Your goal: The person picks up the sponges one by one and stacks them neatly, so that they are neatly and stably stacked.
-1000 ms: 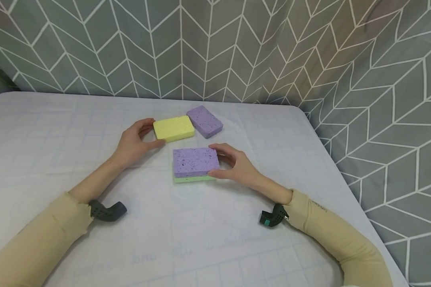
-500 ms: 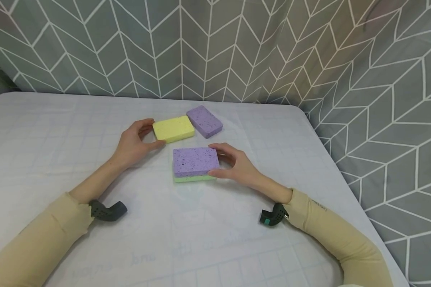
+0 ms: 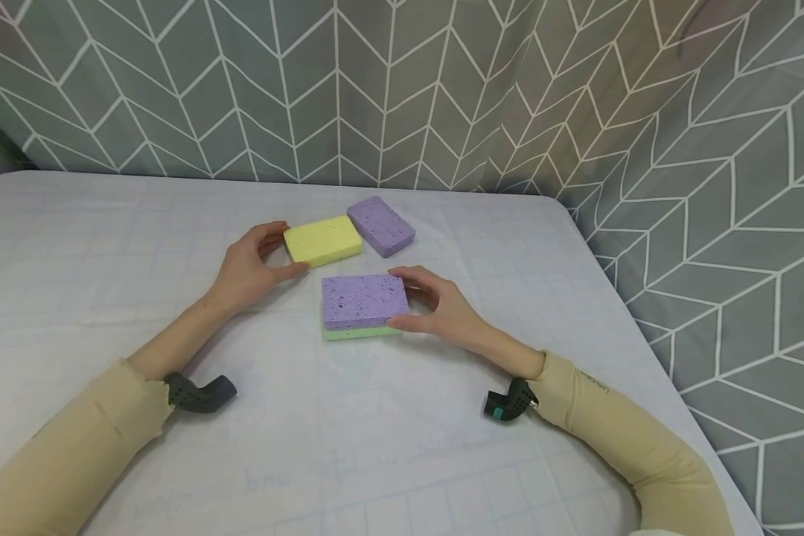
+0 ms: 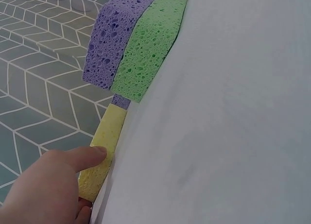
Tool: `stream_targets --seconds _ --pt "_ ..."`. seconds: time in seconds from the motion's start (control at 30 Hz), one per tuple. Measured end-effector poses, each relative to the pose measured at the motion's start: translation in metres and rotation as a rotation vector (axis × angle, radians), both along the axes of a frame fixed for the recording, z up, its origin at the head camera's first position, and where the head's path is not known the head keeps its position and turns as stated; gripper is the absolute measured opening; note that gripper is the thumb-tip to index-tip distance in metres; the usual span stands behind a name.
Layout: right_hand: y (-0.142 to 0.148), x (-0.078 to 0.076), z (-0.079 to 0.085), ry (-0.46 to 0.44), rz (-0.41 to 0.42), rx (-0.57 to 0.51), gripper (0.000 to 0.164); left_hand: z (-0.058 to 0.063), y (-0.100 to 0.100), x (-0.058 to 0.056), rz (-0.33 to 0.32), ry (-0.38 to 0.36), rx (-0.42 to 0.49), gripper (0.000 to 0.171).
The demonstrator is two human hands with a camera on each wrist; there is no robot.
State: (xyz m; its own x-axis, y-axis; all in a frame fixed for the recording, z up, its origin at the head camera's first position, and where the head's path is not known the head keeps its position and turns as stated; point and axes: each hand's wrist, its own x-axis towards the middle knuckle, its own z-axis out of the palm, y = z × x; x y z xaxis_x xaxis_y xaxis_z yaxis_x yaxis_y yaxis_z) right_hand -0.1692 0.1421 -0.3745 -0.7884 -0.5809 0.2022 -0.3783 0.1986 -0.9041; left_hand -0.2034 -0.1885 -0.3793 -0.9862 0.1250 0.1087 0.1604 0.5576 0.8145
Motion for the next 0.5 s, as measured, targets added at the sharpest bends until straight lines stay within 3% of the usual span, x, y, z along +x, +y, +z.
stream_targets --seconds 0.5 --pt "0.0014 0.0001 -0.0019 -0.005 -0.002 0.0 0.067 0.0011 0.0025 0.0019 0.004 0.002 -0.01 0.082"
